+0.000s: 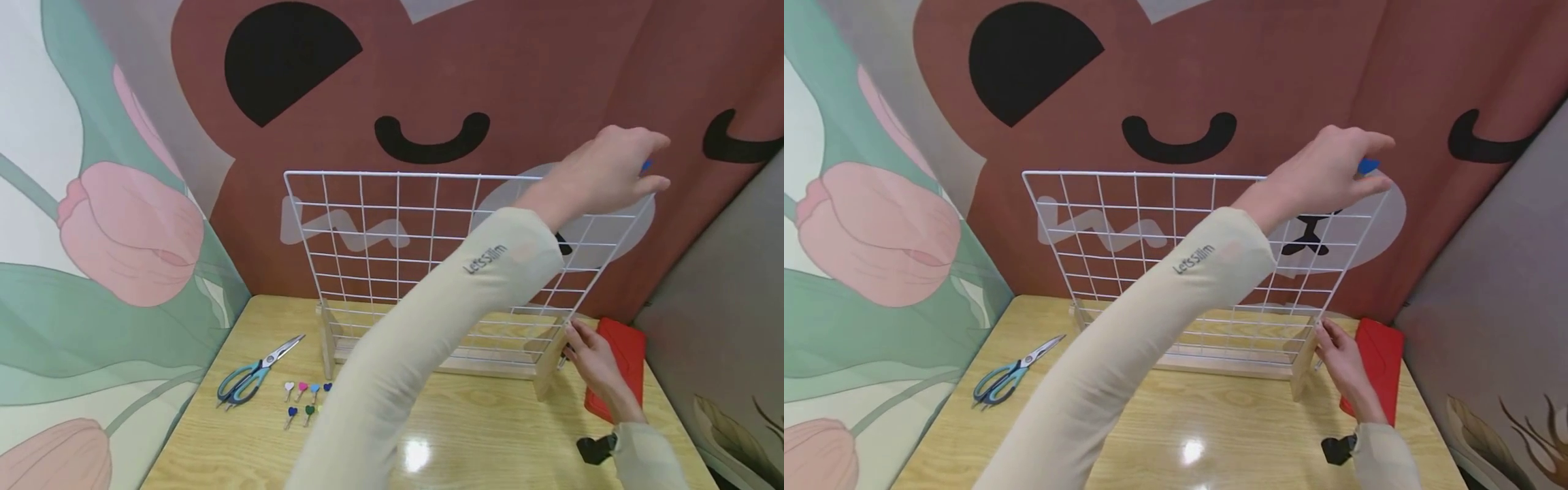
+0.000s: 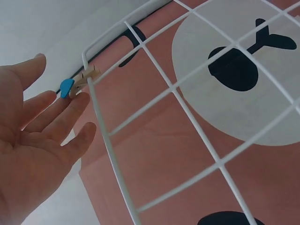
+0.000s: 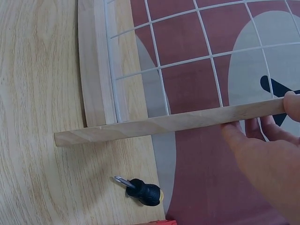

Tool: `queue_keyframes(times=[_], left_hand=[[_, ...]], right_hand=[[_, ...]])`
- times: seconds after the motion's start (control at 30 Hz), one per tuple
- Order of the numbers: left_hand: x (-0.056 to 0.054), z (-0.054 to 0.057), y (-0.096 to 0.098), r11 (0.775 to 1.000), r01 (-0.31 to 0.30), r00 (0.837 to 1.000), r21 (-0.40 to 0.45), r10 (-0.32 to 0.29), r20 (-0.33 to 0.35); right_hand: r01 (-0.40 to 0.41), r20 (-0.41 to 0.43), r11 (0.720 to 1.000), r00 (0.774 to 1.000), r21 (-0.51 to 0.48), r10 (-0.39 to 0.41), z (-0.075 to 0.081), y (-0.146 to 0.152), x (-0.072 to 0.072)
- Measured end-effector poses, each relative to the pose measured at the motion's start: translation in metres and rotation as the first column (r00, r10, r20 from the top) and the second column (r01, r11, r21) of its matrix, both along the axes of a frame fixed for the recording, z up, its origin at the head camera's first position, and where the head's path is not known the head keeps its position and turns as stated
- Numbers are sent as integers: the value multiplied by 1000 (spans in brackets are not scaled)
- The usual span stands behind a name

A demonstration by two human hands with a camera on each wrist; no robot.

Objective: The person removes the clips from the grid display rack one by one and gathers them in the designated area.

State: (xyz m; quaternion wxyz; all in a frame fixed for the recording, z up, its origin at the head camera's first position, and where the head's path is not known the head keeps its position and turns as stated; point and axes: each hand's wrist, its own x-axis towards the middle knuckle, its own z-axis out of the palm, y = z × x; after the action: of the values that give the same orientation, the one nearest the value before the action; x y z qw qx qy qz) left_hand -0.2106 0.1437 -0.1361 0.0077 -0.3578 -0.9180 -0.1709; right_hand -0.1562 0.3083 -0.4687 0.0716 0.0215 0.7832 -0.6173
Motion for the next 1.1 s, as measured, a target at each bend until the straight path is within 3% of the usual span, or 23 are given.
queue_keyframes(times=[0.1,0.23,0.43,0.73,1.1], left_hand=[[1,2,3,999,7,999,-34,-9,-40],[0,3,2,1000,-8,998,-16,7,-62],[-1,5,2,996,-72,997,43,72,9],[-2,12,8,990,-133,991,54,131,39],[4,11,7,992,-107,994,70,104,42]], right_hand=[[6,-9,1000,1000,-3,-6,0,0,-1],[6,-37,1000,999,4,-6,1,0,-3],[-5,-49,1000,999,-20,4,3,1,-2],[5,-42,999,999,-53,-7,9,1,-2],[11,-32,999,999,-43,-13,8,1,2]])
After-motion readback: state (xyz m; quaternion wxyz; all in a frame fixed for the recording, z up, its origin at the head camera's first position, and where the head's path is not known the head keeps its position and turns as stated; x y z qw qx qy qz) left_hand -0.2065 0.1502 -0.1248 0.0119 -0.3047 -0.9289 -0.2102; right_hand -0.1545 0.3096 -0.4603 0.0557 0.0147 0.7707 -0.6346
